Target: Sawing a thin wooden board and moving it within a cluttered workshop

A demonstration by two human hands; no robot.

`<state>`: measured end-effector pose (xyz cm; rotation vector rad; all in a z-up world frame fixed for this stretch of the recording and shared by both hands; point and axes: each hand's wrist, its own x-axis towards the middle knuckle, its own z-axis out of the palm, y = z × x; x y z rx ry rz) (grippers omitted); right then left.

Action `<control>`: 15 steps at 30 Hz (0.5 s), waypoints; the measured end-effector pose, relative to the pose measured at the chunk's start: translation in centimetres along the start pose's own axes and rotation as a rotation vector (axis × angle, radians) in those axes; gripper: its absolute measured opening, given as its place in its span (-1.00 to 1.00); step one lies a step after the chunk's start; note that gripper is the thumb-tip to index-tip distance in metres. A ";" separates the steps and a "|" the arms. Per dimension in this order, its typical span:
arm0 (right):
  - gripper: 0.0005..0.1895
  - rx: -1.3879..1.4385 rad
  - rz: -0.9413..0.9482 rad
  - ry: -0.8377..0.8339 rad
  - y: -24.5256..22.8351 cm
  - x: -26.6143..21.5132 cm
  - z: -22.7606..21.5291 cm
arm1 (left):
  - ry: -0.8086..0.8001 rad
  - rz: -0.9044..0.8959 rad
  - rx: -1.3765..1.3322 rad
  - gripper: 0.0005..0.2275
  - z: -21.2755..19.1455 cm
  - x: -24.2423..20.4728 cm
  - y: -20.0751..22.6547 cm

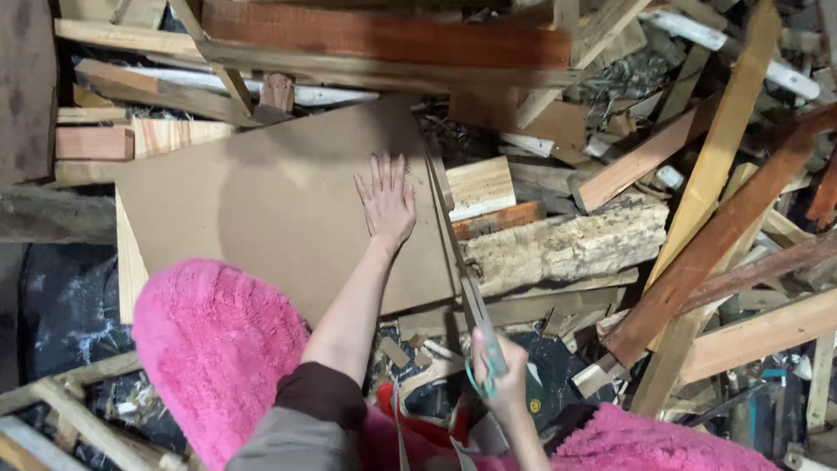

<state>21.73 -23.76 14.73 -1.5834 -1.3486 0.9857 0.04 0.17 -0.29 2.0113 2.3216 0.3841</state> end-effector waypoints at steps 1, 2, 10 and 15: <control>-0.51 0.001 0.008 -0.003 0.3 1.3 1.0 | -0.007 -0.001 0.004 -0.42 0.0 -0.4 -0.1; -0.54 0.034 -0.033 -0.032 0.6 2.6 1.9 | -0.013 -0.001 -0.007 -0.43 -0.2 -0.8 -0.1; -0.55 0.015 -0.065 -0.116 2.8 6.4 5.0 | 0.032 0.025 -0.018 -0.43 -0.5 -0.1 0.1; -0.44 -0.055 -0.057 -0.055 1.8 2.3 0.8 | 0.020 0.009 -0.047 -0.42 -0.1 -0.1 -0.3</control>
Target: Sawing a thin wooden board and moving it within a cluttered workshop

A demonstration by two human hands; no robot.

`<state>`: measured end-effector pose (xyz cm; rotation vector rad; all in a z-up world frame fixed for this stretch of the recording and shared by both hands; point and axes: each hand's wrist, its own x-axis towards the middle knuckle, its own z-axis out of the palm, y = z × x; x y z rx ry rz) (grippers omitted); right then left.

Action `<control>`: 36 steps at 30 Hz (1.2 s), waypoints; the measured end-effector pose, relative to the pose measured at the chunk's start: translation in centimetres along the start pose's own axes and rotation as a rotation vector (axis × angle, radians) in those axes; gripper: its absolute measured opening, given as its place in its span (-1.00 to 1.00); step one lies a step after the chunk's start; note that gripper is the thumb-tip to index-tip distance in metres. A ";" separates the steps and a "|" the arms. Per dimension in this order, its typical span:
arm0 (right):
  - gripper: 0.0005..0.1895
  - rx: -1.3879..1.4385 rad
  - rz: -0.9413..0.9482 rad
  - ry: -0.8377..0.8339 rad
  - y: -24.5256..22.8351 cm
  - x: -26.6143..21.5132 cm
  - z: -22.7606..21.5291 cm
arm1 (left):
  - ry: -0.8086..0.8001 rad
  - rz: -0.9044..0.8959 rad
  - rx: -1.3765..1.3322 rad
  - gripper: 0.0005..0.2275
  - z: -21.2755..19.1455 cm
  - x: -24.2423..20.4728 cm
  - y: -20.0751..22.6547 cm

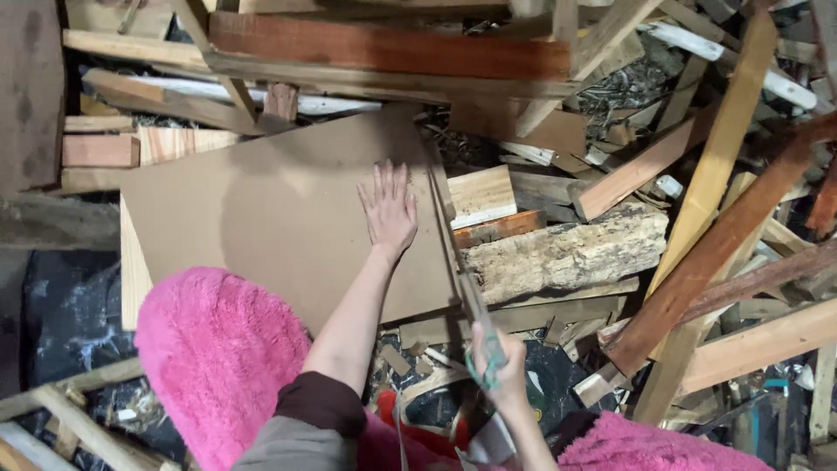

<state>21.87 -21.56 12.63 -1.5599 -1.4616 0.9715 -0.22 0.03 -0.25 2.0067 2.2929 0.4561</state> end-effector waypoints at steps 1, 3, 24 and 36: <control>-0.44 -0.001 0.002 -0.010 1.0 1.0 0.5 | -0.004 -0.010 0.002 -0.42 0.1 -0.6 0.1; -0.42 0.054 0.077 0.017 2.9 4.3 2.0 | 0.004 0.000 0.012 -0.43 -0.1 -0.1 0.2; -0.38 0.022 -0.201 -0.032 2.9 12.0 5.9 | 0.059 0.034 0.010 -0.42 0.3 0.3 -0.1; -0.65 -0.142 -0.131 -0.009 -0.2 -2.6 -1.0 | 0.124 0.033 -0.124 -0.42 -1.0 0.2 0.5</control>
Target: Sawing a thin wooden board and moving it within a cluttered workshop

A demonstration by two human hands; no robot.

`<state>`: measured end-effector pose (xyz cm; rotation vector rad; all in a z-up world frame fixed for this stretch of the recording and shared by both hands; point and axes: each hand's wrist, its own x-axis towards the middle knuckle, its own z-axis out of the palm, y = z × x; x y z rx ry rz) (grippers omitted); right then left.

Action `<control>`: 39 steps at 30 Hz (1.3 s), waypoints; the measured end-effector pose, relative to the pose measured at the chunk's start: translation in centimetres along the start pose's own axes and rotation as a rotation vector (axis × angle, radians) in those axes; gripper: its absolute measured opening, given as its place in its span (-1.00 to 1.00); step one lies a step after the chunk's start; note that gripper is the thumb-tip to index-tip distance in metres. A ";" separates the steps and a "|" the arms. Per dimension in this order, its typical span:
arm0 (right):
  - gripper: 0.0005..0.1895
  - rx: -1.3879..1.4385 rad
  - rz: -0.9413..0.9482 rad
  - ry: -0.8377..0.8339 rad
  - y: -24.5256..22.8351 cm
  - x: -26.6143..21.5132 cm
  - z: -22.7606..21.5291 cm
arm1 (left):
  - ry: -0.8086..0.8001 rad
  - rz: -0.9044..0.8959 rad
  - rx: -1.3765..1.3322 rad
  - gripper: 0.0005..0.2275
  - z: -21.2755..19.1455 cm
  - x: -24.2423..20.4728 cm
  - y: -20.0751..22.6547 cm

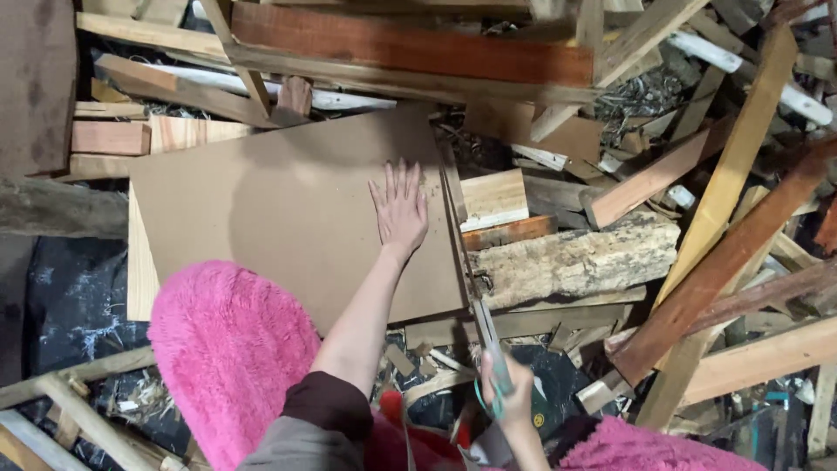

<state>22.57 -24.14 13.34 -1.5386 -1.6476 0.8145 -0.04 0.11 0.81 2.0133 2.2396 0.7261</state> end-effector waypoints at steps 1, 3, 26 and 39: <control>-0.65 -0.001 0.003 0.004 0.9 1.4 1.1 | -0.003 0.004 -0.002 -0.42 0.1 -0.4 0.0; -0.52 0.173 -0.123 -0.029 2.6 4.9 3.5 | -0.051 0.002 0.035 -0.43 0.2 -0.3 -0.1; -0.52 0.102 0.039 0.034 0.9 8.8 5.7 | -0.065 -0.023 0.099 -0.44 0.1 -0.2 -0.1; -0.50 0.206 0.052 0.087 1.0 11.3 7.6 | -0.071 -0.032 0.101 -0.46 0.7 -0.3 -0.1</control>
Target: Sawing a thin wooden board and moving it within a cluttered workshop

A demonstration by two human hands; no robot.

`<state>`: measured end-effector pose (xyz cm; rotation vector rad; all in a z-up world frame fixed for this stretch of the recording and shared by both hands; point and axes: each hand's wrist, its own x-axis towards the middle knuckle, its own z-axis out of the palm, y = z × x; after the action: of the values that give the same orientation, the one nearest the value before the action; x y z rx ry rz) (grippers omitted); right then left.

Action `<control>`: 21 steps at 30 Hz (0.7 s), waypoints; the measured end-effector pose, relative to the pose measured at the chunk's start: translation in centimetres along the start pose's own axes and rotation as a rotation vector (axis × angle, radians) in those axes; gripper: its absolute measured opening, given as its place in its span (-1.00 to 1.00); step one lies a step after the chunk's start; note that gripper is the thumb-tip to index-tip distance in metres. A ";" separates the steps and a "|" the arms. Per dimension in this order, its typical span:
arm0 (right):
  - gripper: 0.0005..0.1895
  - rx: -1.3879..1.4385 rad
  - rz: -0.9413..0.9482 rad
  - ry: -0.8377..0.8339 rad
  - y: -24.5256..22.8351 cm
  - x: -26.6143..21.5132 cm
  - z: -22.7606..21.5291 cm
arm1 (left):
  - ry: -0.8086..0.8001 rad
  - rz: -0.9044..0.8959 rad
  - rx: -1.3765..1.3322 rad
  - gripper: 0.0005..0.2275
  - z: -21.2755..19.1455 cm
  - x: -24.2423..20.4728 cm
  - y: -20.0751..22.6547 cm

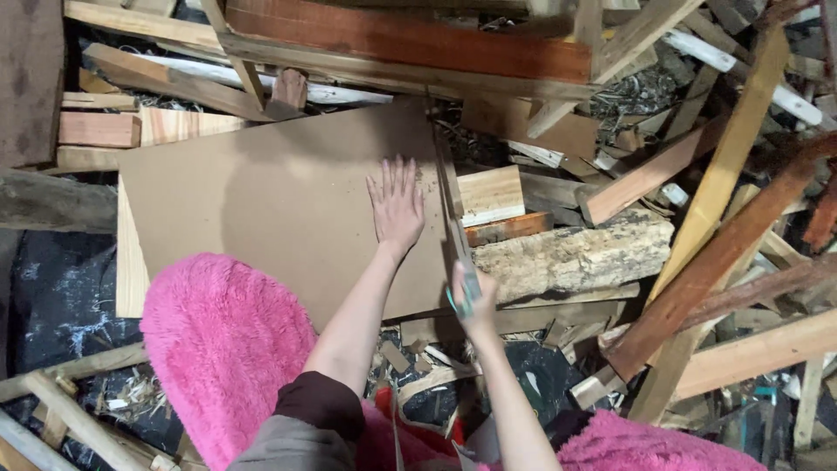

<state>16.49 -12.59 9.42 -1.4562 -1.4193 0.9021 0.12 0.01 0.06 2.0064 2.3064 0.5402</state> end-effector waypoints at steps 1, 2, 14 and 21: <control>-0.50 0.000 0.005 0.010 -1.6 -0.3 -0.2 | -0.005 0.010 -0.001 -0.46 -0.1 -0.3 0.1; -0.48 0.151 0.086 -0.025 -3.3 -0.5 -0.4 | -0.012 0.009 -0.013 -0.46 -0.1 -0.5 0.3; -0.55 0.148 0.085 -0.144 1.1 -5.8 -4.2 | 0.002 0.027 -0.023 -0.45 -1.4 0.0 0.3; -0.79 -0.004 0.067 -0.139 1.5 -2.6 -1.3 | 0.072 0.048 -0.015 -0.44 -0.6 0.0 -0.2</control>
<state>18.03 -15.22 8.28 -1.4758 -1.4812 1.0611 -0.27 -0.14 0.56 2.0738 2.2923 0.6408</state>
